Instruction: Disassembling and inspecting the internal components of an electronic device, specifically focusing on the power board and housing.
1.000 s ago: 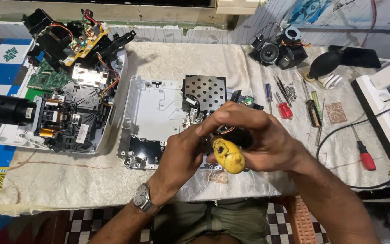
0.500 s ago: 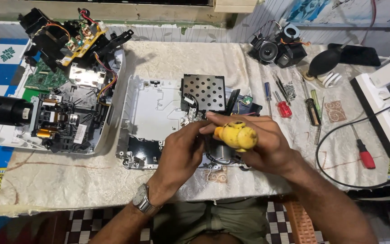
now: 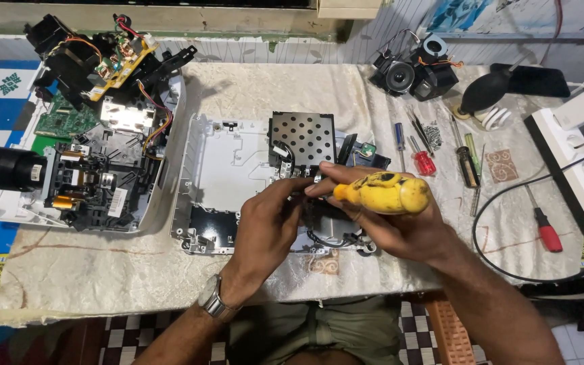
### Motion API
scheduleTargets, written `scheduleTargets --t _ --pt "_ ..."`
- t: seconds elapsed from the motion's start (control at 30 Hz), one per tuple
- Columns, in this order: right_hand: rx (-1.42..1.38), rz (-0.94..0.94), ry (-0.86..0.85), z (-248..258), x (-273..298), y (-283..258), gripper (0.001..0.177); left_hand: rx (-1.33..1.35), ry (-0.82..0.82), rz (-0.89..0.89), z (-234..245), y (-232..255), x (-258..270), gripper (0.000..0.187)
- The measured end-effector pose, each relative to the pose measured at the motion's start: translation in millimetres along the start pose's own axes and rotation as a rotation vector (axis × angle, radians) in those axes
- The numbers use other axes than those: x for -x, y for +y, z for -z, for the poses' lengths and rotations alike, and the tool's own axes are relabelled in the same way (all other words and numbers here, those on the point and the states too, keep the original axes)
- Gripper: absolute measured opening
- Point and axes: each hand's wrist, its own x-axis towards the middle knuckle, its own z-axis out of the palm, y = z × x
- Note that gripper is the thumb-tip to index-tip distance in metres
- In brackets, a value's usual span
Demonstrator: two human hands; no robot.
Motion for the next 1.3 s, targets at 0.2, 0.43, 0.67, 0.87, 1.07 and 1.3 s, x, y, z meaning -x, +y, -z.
scheduleTargets --t 0.2,0.43,0.67,0.87,1.07,1.3 --pt "-0.103 0.212 0.119 29.0 17.1 25.4 0.056 -0.074 0.063 0.001 -6.1 -10.3 6.8 0.029" --pt "0.354 0.088 0.538 81.2 -6.0 29.4 0.024 -0.395 0.126 -0.161 0.2 0.8 2.4 0.039" --pt "0.416 -0.149 0.687 135.6 8.1 66.7 0.019 -0.356 -0.01 -0.389 -23.1 38.5 -43.7 0.025" --pt "0.41 -0.131 0.8 161.7 19.3 78.9 0.019 -0.243 -0.539 -0.167 -105.5 66.8 -136.2 0.025" --pt "0.449 -0.144 0.824 173.8 34.4 84.3 0.02 -0.505 -0.762 -0.178 -231.6 30.3 -210.0 0.02" --pt "0.522 -0.189 0.8 179.1 39.6 82.1 0.023 -0.58 -0.842 -0.152 -290.1 7.0 -228.4 0.018"
